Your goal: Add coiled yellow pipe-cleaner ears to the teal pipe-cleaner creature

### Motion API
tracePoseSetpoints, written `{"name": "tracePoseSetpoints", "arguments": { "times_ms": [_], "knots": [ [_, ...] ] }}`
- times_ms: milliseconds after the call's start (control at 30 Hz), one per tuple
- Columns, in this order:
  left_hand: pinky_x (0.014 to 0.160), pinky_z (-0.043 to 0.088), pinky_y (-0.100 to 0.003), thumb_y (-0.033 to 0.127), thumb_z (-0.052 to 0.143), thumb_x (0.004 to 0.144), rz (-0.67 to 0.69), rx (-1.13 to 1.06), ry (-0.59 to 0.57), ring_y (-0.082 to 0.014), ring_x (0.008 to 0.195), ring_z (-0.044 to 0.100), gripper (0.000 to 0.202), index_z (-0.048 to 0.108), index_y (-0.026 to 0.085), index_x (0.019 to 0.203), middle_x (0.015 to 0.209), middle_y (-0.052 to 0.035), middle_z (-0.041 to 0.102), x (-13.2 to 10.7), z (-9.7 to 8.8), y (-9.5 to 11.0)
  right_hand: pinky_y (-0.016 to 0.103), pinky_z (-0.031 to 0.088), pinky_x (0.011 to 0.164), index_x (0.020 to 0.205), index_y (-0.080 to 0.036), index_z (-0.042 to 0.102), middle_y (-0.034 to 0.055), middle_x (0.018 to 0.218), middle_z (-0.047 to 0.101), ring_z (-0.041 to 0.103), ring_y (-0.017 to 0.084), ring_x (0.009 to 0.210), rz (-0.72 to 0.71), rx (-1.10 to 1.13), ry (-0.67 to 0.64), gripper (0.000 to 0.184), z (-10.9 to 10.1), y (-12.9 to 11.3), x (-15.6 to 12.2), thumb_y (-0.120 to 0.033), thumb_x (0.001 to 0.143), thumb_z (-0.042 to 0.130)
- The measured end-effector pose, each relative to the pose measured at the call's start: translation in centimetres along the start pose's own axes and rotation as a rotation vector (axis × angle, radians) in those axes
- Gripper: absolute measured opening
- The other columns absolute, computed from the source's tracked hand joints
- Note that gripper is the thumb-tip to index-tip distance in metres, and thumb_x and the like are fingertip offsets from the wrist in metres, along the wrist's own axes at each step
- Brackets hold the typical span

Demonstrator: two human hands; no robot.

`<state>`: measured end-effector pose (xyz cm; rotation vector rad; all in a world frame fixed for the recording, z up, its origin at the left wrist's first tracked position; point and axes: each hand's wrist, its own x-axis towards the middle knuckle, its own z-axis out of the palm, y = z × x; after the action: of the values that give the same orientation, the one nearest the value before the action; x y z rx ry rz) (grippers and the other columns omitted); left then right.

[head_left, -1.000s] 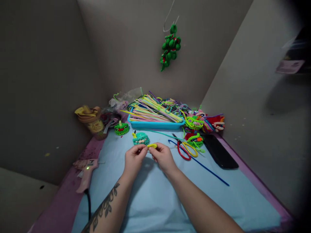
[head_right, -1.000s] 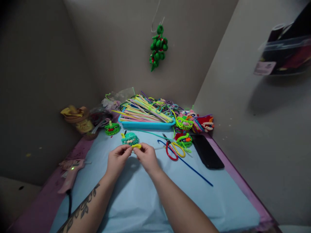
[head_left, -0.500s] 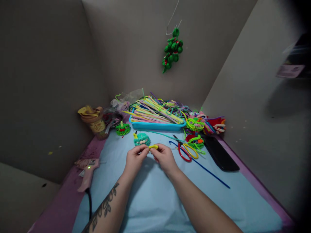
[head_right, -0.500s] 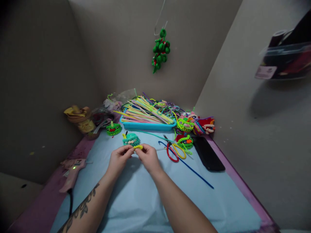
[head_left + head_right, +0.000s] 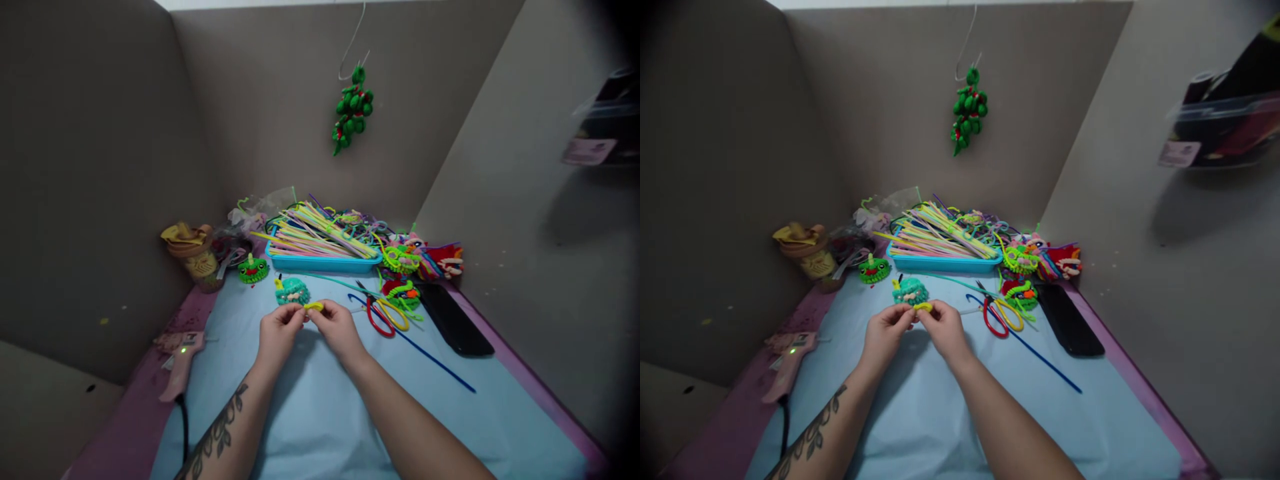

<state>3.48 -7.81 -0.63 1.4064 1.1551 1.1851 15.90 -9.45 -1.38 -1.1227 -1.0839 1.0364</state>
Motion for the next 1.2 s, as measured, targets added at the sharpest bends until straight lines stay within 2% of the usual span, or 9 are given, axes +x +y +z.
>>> {"name": "tracePoseSetpoints", "arguments": {
  "times_ms": [233,333,433,567,667,767,933,1200],
  "knots": [
    [0.060,0.045,-0.024,0.032,0.066,0.068,-0.052,-0.079,0.043,-0.0145,0.059,0.059,0.019,0.069,0.014,0.070,0.061,-0.0025,0.067,0.3,-0.1,-0.6,0.025,0.044,0.059,0.073,-0.016,0.063,0.0013,0.067,0.064,0.056,0.014,0.062,0.007,0.032,0.010,0.015,-0.1,0.7,0.3,-0.030,0.070,0.066],
    [0.059,0.044,-0.024,0.034,0.066,0.068,-0.058,-0.080,0.052,-0.0149,0.058,0.059,0.021,0.068,0.014,0.072,0.061,-0.0025,0.067,0.5,-0.2,-0.8,0.021,0.041,0.047,0.083,-0.017,0.062,-0.0022,0.063,0.059,0.052,0.011,0.052,0.017,0.090,0.084,0.023,-0.3,0.9,0.5,-0.034,0.069,0.068],
    [0.058,0.043,-0.023,0.034,0.065,0.069,-0.029,-0.052,0.021,-0.0142,0.057,0.058,0.020,0.068,0.014,0.068,0.059,-0.0015,0.065,0.4,-0.2,-0.7,0.019,0.035,0.038,0.085,-0.017,0.061,-0.0044,0.057,0.055,0.048,0.009,0.044,0.028,0.102,0.095,0.025,-0.4,0.8,0.5,-0.036,0.070,0.068],
    [0.056,0.043,-0.022,0.033,0.066,0.068,-0.007,-0.049,-0.008,-0.0135,0.056,0.058,0.019,0.067,0.014,0.066,0.059,-0.0011,0.065,0.3,-0.1,-0.5,0.022,0.046,0.047,0.080,-0.016,0.062,-0.0013,0.059,0.061,0.056,0.011,0.049,0.022,0.133,0.092,0.022,-0.5,0.8,0.4,-0.036,0.071,0.068],
    [0.053,0.043,-0.022,0.036,0.068,0.068,-0.065,-0.093,-0.055,-0.0152,0.059,0.060,0.022,0.069,0.014,0.072,0.062,-0.0024,0.066,0.3,-0.1,-0.6,0.026,0.051,0.057,0.079,-0.017,0.062,0.0001,0.064,0.064,0.062,0.013,0.057,-0.006,0.161,0.111,0.019,-0.7,1.0,0.4,-0.033,0.071,0.068],
    [0.054,0.044,-0.022,0.038,0.070,0.067,-0.135,-0.177,-0.101,-0.0171,0.065,0.063,0.025,0.069,0.015,0.075,0.066,-0.0040,0.068,0.4,-0.3,-0.9,0.027,0.052,0.059,0.078,-0.017,0.063,0.0003,0.065,0.064,0.062,0.014,0.058,-0.024,0.171,0.106,0.017,-0.8,1.2,0.4,-0.032,0.071,0.068],
    [0.060,0.044,-0.023,0.035,0.074,0.064,-0.165,-0.317,-0.170,-0.0137,0.063,0.060,0.022,0.070,0.015,0.071,0.068,-0.0033,0.069,0.5,-0.5,-1.2,0.028,0.051,0.059,0.076,-0.018,0.062,0.0001,0.064,0.064,0.062,0.014,0.058,-0.038,0.179,0.097,0.015,-0.7,0.9,0.3,-0.031,0.071,0.069],
    [0.064,0.044,-0.025,0.030,0.078,0.059,-0.219,-0.426,-0.200,-0.0143,0.065,0.060,0.020,0.069,0.013,0.068,0.068,-0.0047,0.069,0.4,-0.6,-0.6,0.026,0.049,0.059,0.074,-0.018,0.062,-0.0009,0.062,0.064,0.060,0.013,0.058,-0.077,0.160,0.058,0.009,-0.7,0.2,0.0,-0.026,0.072,0.067]
  ]
}}
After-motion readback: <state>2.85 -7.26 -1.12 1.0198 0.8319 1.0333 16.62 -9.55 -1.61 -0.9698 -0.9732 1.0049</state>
